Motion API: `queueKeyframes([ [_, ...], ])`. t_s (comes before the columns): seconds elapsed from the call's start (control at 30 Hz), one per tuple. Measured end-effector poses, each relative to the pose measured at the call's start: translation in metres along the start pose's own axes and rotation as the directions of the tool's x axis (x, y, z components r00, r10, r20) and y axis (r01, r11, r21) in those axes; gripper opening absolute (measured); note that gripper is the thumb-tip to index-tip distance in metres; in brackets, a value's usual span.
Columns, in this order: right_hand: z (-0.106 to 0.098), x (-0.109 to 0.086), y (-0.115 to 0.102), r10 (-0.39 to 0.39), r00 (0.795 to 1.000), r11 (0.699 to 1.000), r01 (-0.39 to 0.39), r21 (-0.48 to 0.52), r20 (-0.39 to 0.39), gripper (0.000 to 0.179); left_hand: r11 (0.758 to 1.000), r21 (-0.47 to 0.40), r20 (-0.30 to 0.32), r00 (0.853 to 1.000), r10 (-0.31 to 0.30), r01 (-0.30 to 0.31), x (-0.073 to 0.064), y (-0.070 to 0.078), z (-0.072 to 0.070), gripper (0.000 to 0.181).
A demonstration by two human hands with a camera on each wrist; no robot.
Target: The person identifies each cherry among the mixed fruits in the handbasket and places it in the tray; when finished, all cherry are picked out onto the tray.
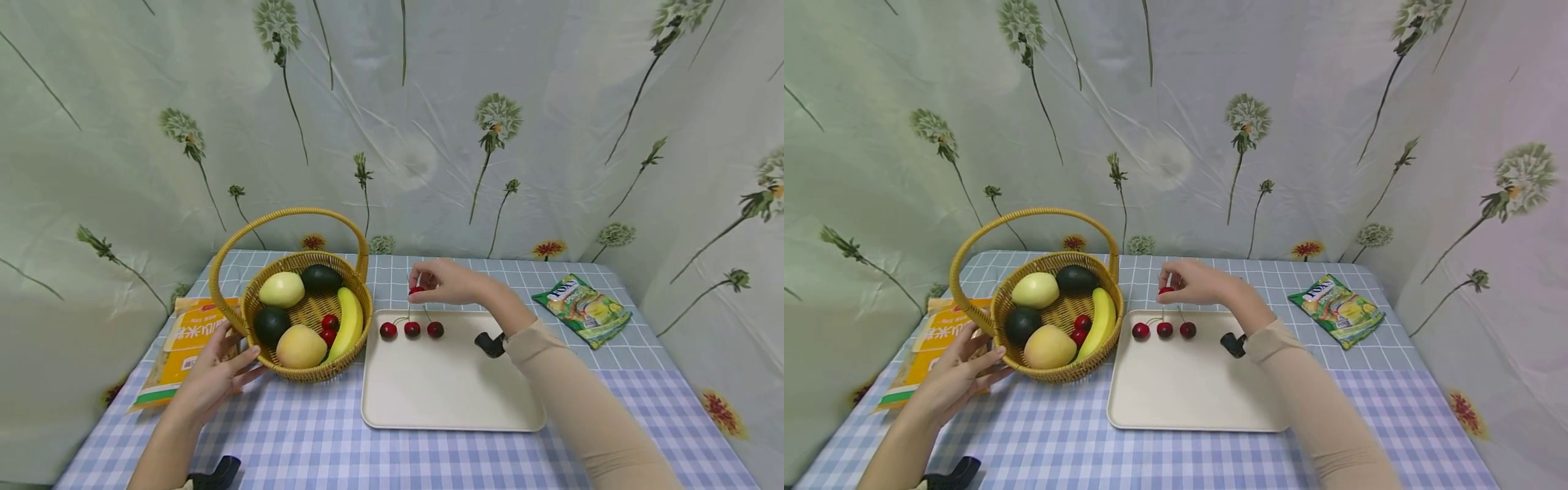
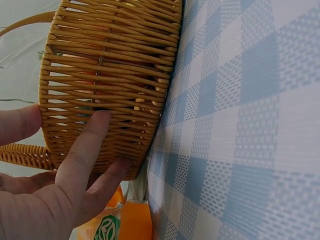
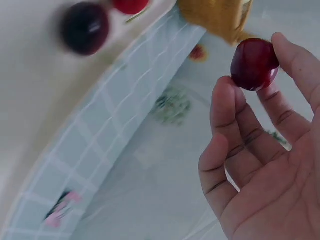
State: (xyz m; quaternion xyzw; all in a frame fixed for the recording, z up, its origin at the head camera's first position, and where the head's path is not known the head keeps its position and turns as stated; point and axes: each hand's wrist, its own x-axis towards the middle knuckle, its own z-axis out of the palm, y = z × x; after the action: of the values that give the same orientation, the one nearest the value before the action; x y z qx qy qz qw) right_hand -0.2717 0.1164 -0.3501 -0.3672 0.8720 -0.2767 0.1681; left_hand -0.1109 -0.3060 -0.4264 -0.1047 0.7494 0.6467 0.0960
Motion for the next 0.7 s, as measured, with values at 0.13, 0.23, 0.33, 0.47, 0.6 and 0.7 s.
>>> queueKeyframes([
  [0.13, 0.001, -0.017, 0.019, 0.055, 0.998, 0.998, -0.055, -0.023, -0.03, 0.018, 1.0, -0.004, -0.002, 1.0, 0.01, -0.01, 0.0, 0.0, 0.001, 0.09],
  [0.23, 0.005, -0.029, 0.033, 0.092, 0.995, 0.994, -0.094, -0.059, -0.046, 0.018, 1.0, -0.004, -0.001, 1.0, 0.007, -0.007, 0.0, 0.001, 0.001, 0.09],
  [0.33, 0.01, -0.039, 0.047, 0.122, 0.991, 0.99, -0.125, -0.066, -0.056, 0.019, 1.0, 0.002, -0.001, 1.0, 0.003, -0.003, 0.0, 0.001, 0.001, 0.089],
  [0.47, 0.018, -0.048, 0.061, 0.148, 0.987, 0.988, -0.15, -0.029, -0.055, 0.021, 1.0, 0.002, -0.002, 1.0, 0.002, -0.002, 0.0, 0.002, 0.0, 0.089],
  [0.6, 0.028, -0.053, 0.072, 0.15, 0.987, 0.989, -0.15, 0.003, -0.051, 0.021, 1.0, -0.005, -0.001, 1.0, 0.002, -0.002, -0.001, 0.001, 0.0, 0.09],
  [0.7, 0.035, -0.053, 0.078, 0.133, 0.99, 0.991, -0.133, 0.01, -0.052, 0.021, 1.0, -0.011, 0.0, 1.0, 0.003, -0.003, -0.001, 0.001, 0.0, 0.09],
])
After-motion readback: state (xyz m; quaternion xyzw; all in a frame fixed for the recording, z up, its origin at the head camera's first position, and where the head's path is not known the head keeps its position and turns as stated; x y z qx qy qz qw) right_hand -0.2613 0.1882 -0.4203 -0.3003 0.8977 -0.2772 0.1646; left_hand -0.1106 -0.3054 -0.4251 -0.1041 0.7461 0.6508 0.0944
